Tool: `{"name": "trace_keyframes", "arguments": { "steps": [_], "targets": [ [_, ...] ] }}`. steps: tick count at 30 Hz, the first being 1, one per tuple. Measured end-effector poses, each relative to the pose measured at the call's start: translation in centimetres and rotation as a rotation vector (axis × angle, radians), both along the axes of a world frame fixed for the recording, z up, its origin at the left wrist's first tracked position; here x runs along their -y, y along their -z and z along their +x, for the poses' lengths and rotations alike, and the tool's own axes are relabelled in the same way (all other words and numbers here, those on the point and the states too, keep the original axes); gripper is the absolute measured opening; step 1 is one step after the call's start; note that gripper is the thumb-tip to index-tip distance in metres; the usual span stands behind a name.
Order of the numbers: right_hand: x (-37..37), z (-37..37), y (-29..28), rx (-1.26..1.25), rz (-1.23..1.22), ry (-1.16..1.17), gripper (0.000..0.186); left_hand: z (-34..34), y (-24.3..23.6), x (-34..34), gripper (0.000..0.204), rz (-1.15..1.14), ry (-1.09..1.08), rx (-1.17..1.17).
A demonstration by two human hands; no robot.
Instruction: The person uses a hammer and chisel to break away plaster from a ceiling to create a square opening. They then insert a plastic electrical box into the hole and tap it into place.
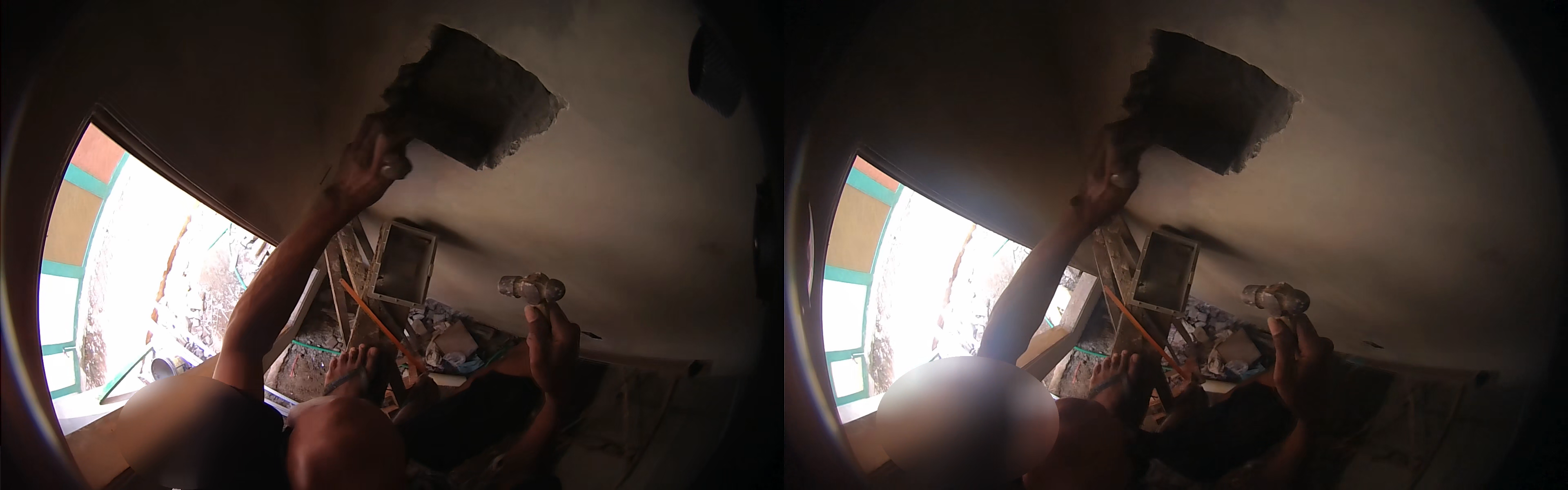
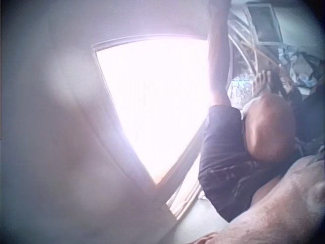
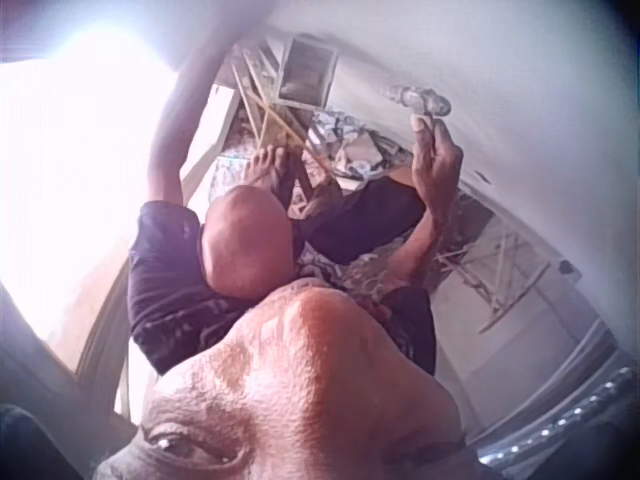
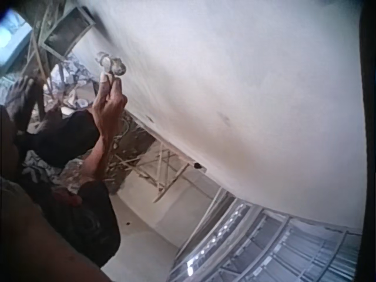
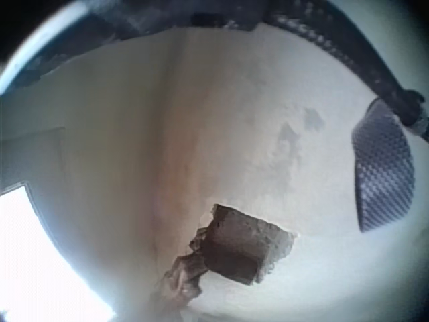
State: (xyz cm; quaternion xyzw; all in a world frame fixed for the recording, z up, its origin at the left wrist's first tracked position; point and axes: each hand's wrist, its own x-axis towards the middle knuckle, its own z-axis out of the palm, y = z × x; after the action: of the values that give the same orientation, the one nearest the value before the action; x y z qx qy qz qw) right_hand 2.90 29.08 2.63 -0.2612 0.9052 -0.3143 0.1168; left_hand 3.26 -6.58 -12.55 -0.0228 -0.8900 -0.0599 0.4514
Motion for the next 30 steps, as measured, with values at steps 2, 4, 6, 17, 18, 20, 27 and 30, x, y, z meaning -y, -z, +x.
{"name": "trace_keyframes", "arguments": {
  "steps": [2,4,6,17,18,20,27,30],
  "targets": [
    [-0.9,-0.6,1.1,0.010,0.006,0.036,0.027,1.7,0.4,0.4,0.039,0.115,0.122,-0.147],
    [0.1,-0.7,2.2,0.035,-0.008,0.061,0.025,3.5,-1.2,-0.5,0.040,0.163,0.263,-0.125],
    [1.4,-0.3,2.8,-0.048,0.008,-0.021,0.024,3.6,-2.2,-0.4,0.042,0.138,0.299,-0.128],
    [10.5,1.7,6.2,-0.175,-0.385,-0.353,0.018,1.3,-2.4,1.4,0.056,0.029,0.225,-0.194],
    [11.2,1.5,7.0,-0.243,-0.419,-0.374,0.020,1.6,-3.0,1.1,0.056,0.031,0.202,-0.170],
    [12.1,0.8,8.8,-0.383,-0.481,-0.410,0.026,1.9,-4.0,0.1,0.056,0.038,0.159,-0.124],
    [14.3,-1.4,9.8,-0.715,-0.435,-0.557,0.029,1.9,-4.4,0.8,0.056,-0.051,0.159,-0.100],
    [15.0,-2.0,10.1,-0.726,-0.364,-0.581,0.027,1.7,-3.9,1.4,0.058,0.106,0.249,-0.084]
  ]
}}
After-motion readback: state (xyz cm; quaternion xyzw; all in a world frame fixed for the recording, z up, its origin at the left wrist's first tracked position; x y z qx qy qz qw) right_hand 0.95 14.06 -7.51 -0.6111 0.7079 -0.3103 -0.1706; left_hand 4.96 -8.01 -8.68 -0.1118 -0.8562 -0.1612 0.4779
